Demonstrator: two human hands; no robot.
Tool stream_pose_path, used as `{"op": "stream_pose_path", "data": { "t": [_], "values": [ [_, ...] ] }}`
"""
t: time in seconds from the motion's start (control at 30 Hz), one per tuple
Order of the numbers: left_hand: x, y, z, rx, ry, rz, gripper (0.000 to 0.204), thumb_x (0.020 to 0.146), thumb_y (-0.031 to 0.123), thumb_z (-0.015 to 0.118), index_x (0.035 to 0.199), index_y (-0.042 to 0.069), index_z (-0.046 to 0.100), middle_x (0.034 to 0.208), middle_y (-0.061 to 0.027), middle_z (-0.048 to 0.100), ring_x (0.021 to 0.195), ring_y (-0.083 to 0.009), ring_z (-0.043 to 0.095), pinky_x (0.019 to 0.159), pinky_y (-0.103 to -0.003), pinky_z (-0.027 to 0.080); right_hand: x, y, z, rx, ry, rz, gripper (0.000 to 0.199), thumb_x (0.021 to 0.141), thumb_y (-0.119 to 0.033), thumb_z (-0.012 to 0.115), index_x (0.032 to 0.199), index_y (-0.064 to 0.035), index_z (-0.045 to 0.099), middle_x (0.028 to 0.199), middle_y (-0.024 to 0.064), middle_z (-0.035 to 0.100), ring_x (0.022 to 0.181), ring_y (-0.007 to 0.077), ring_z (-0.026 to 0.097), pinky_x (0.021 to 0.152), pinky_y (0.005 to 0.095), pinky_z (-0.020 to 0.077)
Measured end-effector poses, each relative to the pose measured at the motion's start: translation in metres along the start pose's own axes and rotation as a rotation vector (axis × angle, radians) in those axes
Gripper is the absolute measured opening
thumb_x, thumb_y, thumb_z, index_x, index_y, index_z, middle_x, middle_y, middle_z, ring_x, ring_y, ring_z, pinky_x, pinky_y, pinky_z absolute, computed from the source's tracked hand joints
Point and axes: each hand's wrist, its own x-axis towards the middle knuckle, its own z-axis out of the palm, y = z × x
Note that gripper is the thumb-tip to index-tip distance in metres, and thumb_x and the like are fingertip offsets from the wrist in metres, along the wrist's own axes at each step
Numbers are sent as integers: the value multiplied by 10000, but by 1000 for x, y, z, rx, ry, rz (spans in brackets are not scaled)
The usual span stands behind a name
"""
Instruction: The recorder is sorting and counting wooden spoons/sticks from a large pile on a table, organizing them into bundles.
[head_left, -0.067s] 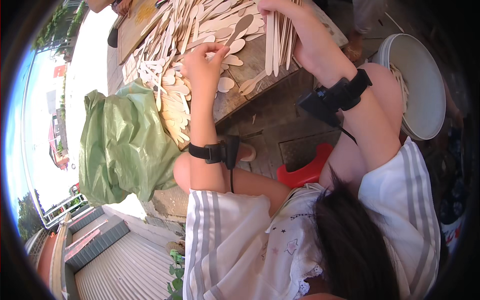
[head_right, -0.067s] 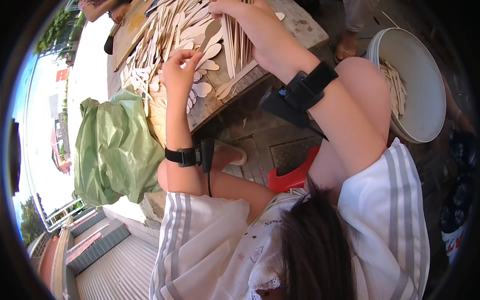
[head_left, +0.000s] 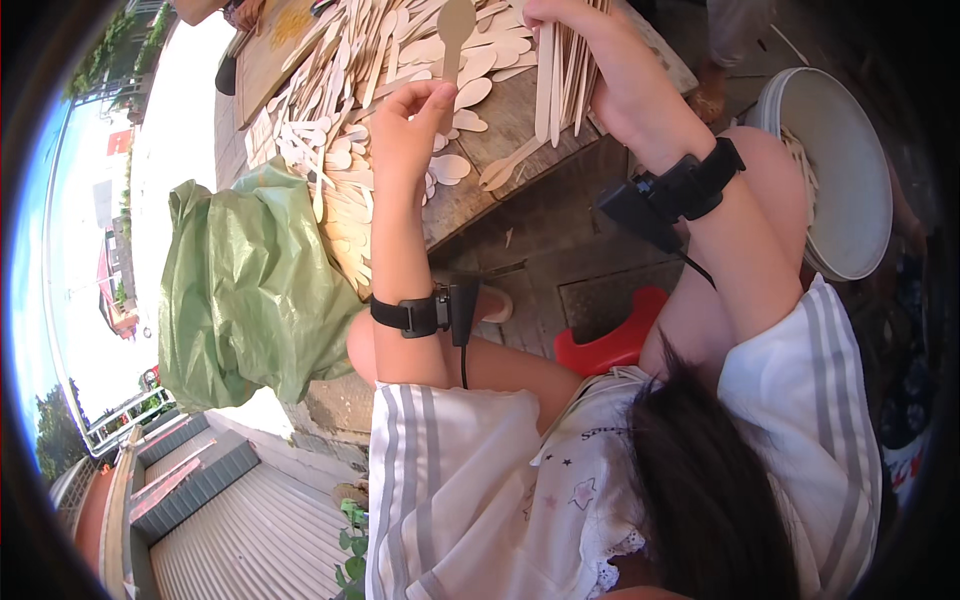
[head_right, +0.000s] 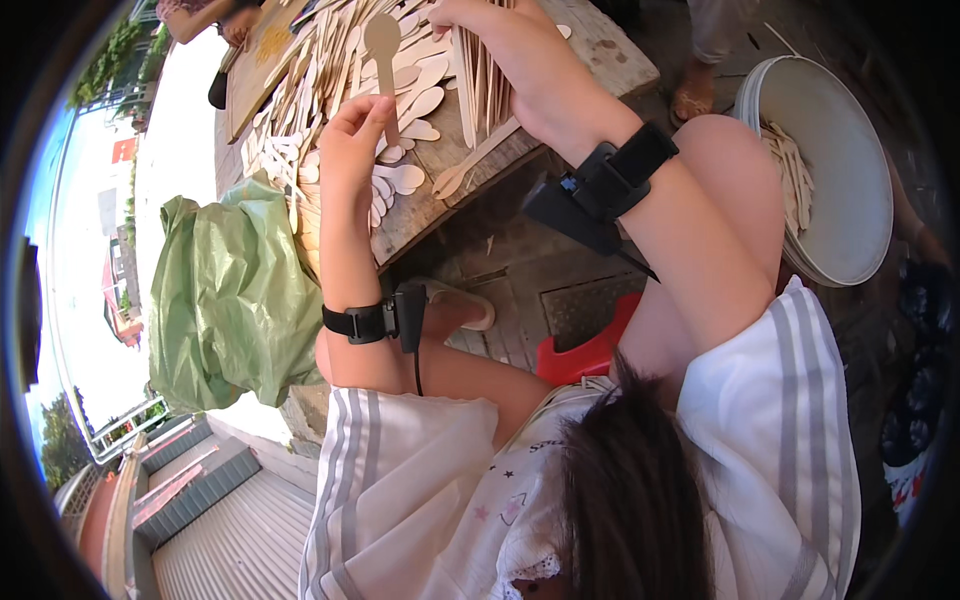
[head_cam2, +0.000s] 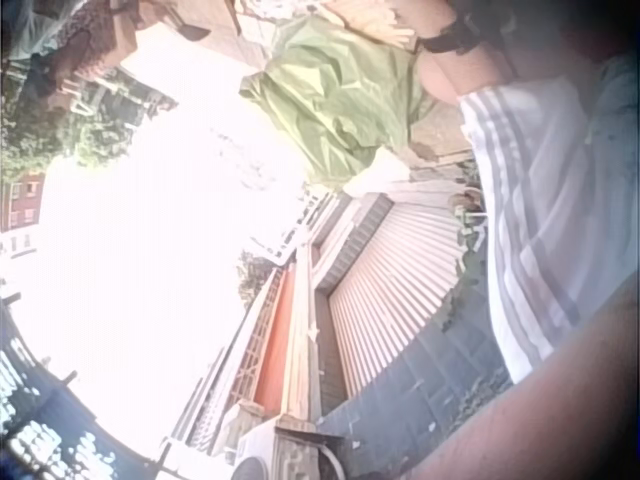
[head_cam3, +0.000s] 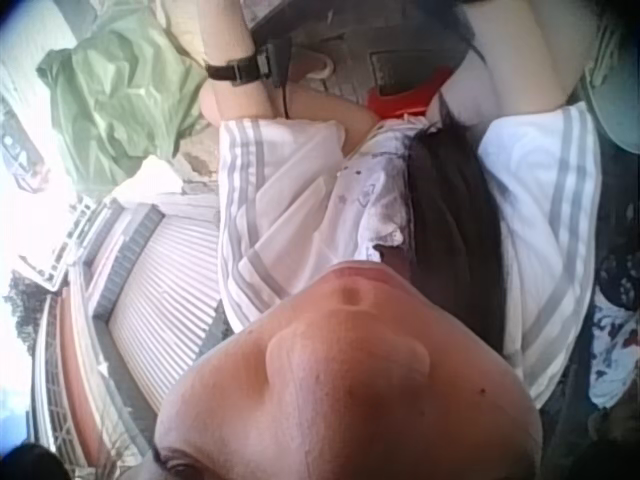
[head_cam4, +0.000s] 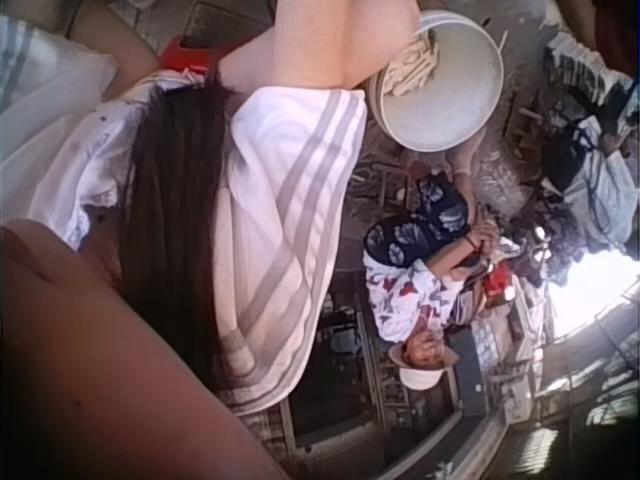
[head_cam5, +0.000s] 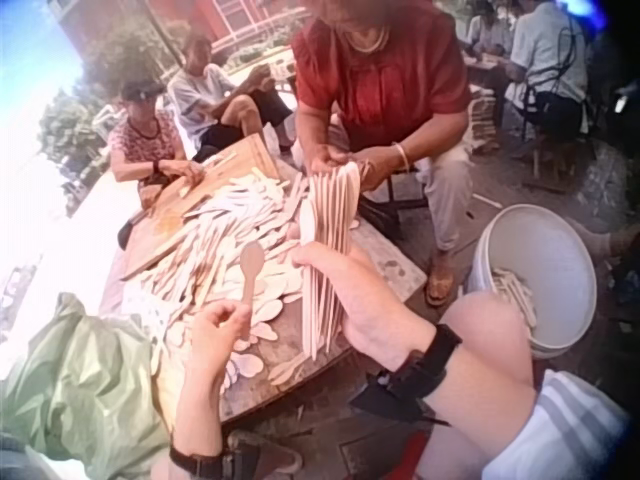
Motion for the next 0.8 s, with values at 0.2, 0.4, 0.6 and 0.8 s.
{"op": "stream_pose_path", "data": {
  "t": [0.2, 0.4, 0.6, 0.8],
  "values": [
    [-21, 9, 6, -1069, -606, -226, 243, 877, 307, 656, 932, 74, 610, 877, -1, 608, 847, -96, 522, 800, -268, 393, -2, 7, 4, -106, -151, 54, 392, 887, -241, 639, 1182, -18, 509, 1005, 19, 575, 889, 104, 553, 809, 238, 459],
    [-35, 19, 12, -942, -573, -175, 267, 859, 290, 681, 913, 37, 617, 853, 3, 613, 808, -90, 523, 803, -249, 397, -13, 18, 19, -291, -296, 35, 417, 817, -329, 707, 1089, -31, 601, 950, 31, 636, 843, 75, 592, 736, 236, 487],
    [-26, 3, -4, -435, -311, -53, 268, 850, 277, 685, 973, 48, 619, 868, 2, 615, 793, -88, 513, 795, -222, 389, -12, 15, 17, -194, -249, 182, 342, 890, -230, 641, 1135, -23, 523, 941, 9, 571, 798, 75, 562, 666, 212, 493],
    [-22, -43, 11, 839, 256, 438, 314, 786, 208, 673, 1089, 254, 606, 1062, -61, 556, 1036, -297, 501, 900, -499, 314, -12, 8, 10, -55, -225, 234, 259, 888, -210, 636, 1064, -38, 556, 833, -13, 565, 679, 56, 557, 570, 193, 491]
  ]
}}
